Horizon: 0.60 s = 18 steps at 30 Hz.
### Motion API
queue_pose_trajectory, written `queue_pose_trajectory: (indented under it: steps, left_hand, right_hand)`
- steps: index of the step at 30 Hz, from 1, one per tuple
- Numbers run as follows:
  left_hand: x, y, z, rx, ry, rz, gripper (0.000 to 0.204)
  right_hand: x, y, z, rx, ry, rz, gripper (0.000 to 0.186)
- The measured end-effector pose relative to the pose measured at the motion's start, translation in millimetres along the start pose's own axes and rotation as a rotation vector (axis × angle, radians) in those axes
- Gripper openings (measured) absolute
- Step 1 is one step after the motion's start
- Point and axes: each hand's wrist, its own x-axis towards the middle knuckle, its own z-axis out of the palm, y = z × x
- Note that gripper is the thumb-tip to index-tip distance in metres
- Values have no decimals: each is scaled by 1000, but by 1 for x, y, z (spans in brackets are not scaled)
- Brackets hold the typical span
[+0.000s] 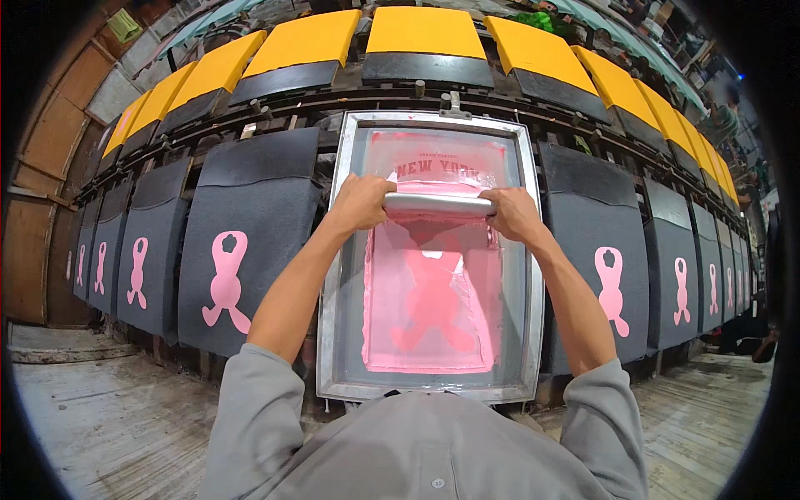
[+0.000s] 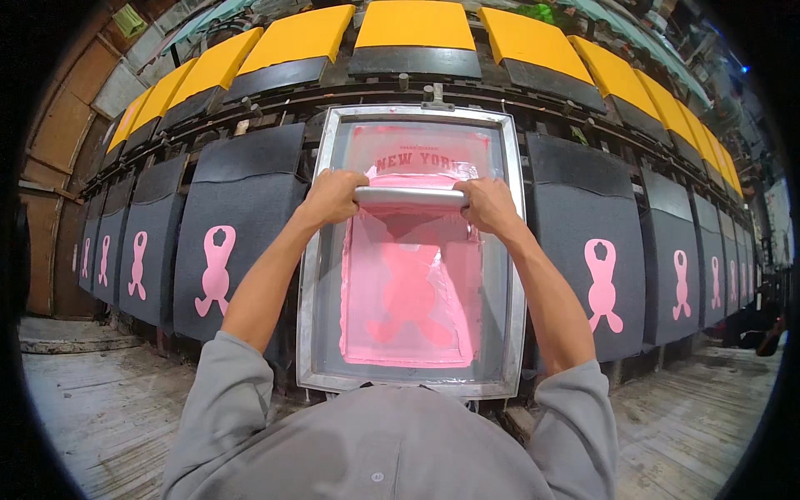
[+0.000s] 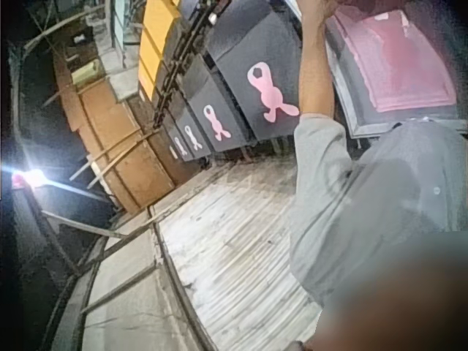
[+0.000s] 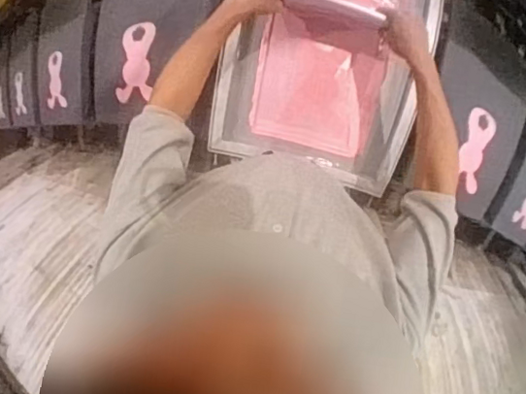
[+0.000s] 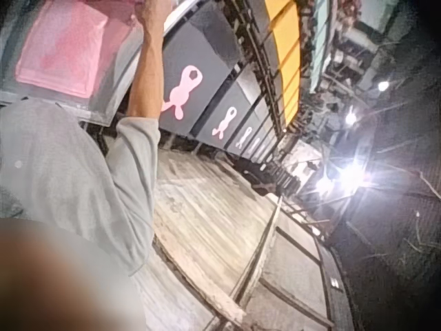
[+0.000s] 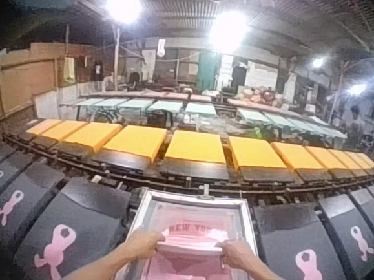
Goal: The person is screen printing a pink design onto black and grey t-shirts using a large screen and a squeegee across multiple printing stations.
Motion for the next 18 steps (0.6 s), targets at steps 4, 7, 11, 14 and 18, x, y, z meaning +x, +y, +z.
queue_pose_trajectory:
  steps: [4,7,11,14,18]
  left_hand:
    - [7,5,-7,-89,1,-91,30]
    - [9,-1,-3,-78,2,-85,30]
    - [16,-2,7,-83,63,-101,25]
    - [19,-3,10,-91,53,-125,23]
    - [15,-2,14,-90,51,-121,22]
  right_hand:
    - [14,12,1,9,76,6,33]
    - [21,6,-10,-17,5,38,32]
    - [29,15,-2,13,19,20,26]
    - [35,20,0,-18,-59,42,30]
    - [28,25,7,11,-16,-2,25]
